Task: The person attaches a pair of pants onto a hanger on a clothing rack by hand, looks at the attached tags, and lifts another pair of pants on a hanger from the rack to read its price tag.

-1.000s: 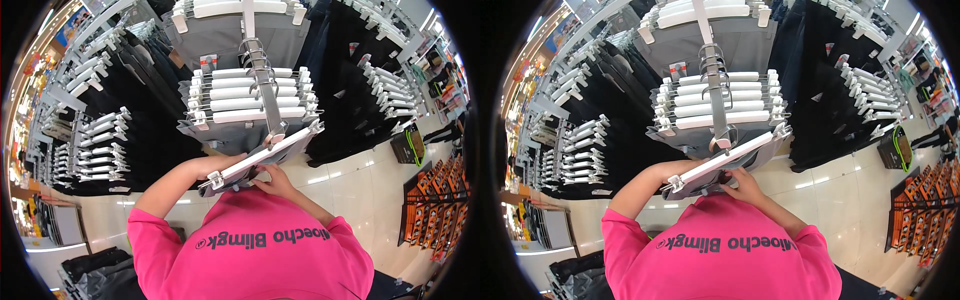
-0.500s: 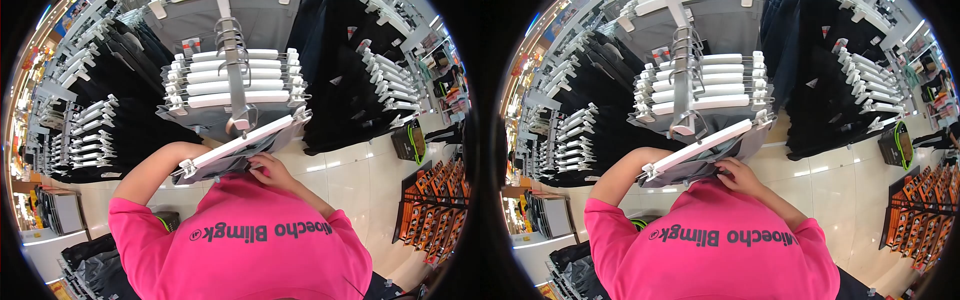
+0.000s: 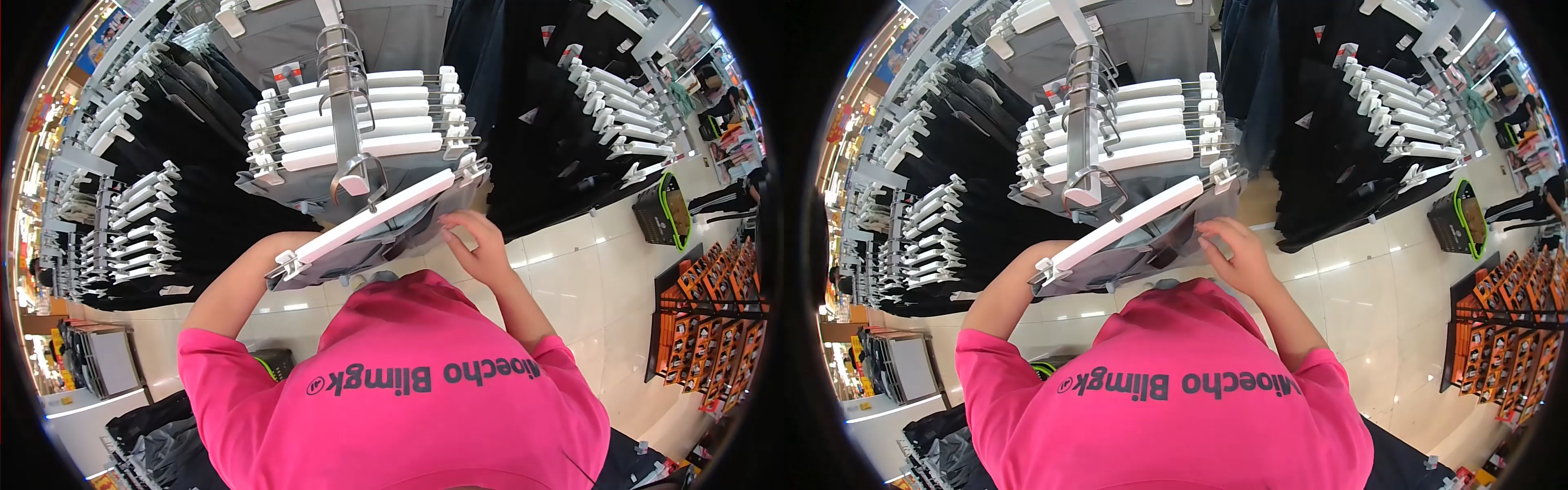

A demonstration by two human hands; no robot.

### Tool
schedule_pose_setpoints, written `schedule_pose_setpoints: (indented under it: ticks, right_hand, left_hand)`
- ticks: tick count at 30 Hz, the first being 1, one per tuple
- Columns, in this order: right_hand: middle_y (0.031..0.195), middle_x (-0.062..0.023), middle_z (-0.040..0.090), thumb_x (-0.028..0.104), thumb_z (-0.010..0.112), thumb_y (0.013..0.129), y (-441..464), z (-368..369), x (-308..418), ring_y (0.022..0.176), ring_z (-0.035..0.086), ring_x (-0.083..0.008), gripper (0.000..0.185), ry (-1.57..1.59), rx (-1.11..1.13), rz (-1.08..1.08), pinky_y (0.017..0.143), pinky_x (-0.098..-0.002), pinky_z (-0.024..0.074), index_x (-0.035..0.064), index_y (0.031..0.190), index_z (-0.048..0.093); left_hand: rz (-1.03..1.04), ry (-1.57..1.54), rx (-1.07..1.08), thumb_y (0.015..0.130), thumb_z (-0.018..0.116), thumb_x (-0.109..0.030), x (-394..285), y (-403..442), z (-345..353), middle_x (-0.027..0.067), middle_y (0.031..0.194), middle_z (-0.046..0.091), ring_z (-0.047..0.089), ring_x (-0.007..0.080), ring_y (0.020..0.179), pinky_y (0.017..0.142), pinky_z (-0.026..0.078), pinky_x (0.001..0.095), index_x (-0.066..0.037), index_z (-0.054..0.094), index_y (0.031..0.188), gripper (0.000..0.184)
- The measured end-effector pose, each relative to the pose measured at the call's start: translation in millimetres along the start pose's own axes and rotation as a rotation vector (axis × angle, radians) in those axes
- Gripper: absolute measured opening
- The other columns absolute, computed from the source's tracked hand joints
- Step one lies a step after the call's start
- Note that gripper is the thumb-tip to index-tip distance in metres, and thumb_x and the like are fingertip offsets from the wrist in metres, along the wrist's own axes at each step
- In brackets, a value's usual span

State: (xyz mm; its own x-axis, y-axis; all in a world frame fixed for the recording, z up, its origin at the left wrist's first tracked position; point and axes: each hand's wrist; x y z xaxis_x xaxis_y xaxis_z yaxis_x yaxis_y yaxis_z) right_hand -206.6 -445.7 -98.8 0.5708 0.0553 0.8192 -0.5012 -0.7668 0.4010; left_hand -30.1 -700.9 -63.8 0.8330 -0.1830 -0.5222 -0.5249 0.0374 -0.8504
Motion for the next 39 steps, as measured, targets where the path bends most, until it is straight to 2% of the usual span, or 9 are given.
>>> schedule_pose_setpoints:
  ticks: [6,8,10,17,22,28,32,36,39]
  right_hand:
    - [0.084,-0.0089,0.061,0.003,0.065,0.074,-9.2,-5.0,-10.2,0.081,0.059,-0.0243,0.012,0.04,-0.024,0.02,0.072,-0.0292,0.0453,0.0035,0.08,0.054]
    - [0.084,-0.0087,0.061,0.002,0.064,0.074,-13.0,-4.7,-11.9,0.081,0.06,-0.0233,0.011,0.048,-0.019,0.04,0.073,-0.0287,0.0452,0.0034,0.079,0.054]
    - [0.084,-0.0084,0.062,0.002,0.064,0.075,-11.9,-4.7,-12.0,0.081,0.06,-0.0223,0.011,0.055,-0.024,0.056,0.073,-0.0282,0.0451,0.0032,0.079,0.054]
    - [0.084,-0.0076,0.06,0.0,0.059,0.079,-7.7,-0.6,-26.3,0.083,0.058,-0.0148,0.007,0.38,-0.143,0.195,0.075,-0.0257,0.0436,0.0016,0.079,0.052]
    - [0.084,-0.0084,0.055,-0.006,0.053,0.082,9.2,-11.5,-13.8,0.08,0.054,-0.013,0.008,0.445,-0.389,0.109,0.076,-0.024,0.0419,-0.0004,0.084,0.048]
    - [0.1,-0.0096,0.056,0.003,0.057,0.081,34.8,-12.3,-1.9,0.095,0.051,-0.0147,0.025,0.189,-0.569,-0.041,0.084,-0.0271,0.0394,-0.0009,0.105,0.05]
    - [0.093,-0.0092,0.059,0.038,0.056,0.085,26.2,2.0,-19.9,0.089,0.055,-0.0157,0.046,0.663,-0.351,0.176,0.079,-0.0275,0.0418,-0.0007,0.11,0.05]
    - [0.089,-0.0062,0.057,0.026,0.052,0.088,14.5,10.3,-40.5,0.085,0.055,-0.015,0.027,0.61,-0.476,0.254,0.076,-0.0266,0.0423,0.0004,0.097,0.055]
    - [0.088,-0.0044,0.058,0.01,0.054,0.074,12.8,8.5,-29.9,0.084,0.054,-0.0134,0.021,0.501,-0.441,0.302,0.074,-0.0252,0.0415,0.0008,0.092,0.057]
  left_hand:
    - [0.058,-0.214,-0.051,0.086,0.051,-0.03,-4.9,-18.9,-3.7,0.005,0.089,0.061,0.053,0.0099,0.066,0.059,0.046,0.0249,0.0,0.059,0.107,0.038]
    - [0.327,-0.184,-0.174,0.089,0.048,-0.033,-6.5,-37.1,-2.9,0.0044,0.088,0.062,0.053,0.0088,0.07,0.065,0.046,0.0245,0.001,0.058,0.108,0.04]
    - [0.206,-0.262,-0.168,0.092,0.043,-0.038,4.7,-51.9,-13.5,0.0075,0.095,0.063,0.056,0.0106,0.081,0.076,0.044,0.025,0.001,0.056,0.113,0.046]
    - [1.063,-0.34,-0.877,0.081,0.053,-0.05,48.2,-71.9,34.2,0.0213,0.111,0.056,0.054,0.0244,0.103,0.091,0.039,0.0335,0.008,0.046,0.119,0.07]
    - [1.045,-0.522,-1.066,0.072,0.067,-0.003,62.6,-49.5,48.6,0.0109,0.107,0.057,0.054,0.017,0.099,0.087,0.042,0.03,0.003,0.055,0.109,0.039]
    - [1.06,-0.443,-0.968,0.076,0.062,-0.001,71.1,-46.2,27.5,0.0103,0.1,0.059,0.055,0.0161,0.093,0.084,0.043,0.0288,0.002,0.059,0.098,0.023]
    - [1.079,-0.485,-0.737,0.072,0.064,0.003,63.5,-47.6,21.4,0.007,0.097,0.06,0.056,0.0121,0.088,0.078,0.045,0.0254,0.002,0.056,0.102,0.03]
    - [1.041,-0.314,-0.695,0.07,0.069,-0.003,58.9,-35.6,21.9,-0.0013,0.081,0.059,0.053,0.0053,0.072,0.065,0.045,0.0217,-0.001,0.059,0.097,0.029]
    - [1.034,-0.291,-0.656,0.072,0.068,-0.005,60.8,-34.4,18.5,-0.0001,0.077,0.06,0.053,0.0048,0.07,0.063,0.045,0.0221,0.001,0.06,0.095,0.025]
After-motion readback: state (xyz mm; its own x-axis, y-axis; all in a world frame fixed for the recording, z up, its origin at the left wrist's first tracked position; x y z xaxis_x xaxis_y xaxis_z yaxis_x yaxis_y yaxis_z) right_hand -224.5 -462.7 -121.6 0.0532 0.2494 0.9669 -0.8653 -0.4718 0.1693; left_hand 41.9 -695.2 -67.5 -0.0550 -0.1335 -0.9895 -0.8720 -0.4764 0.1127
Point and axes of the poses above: each hand's wrist, its own y-axis towards the middle knuckle, its own z-axis out of the palm, x = y × z
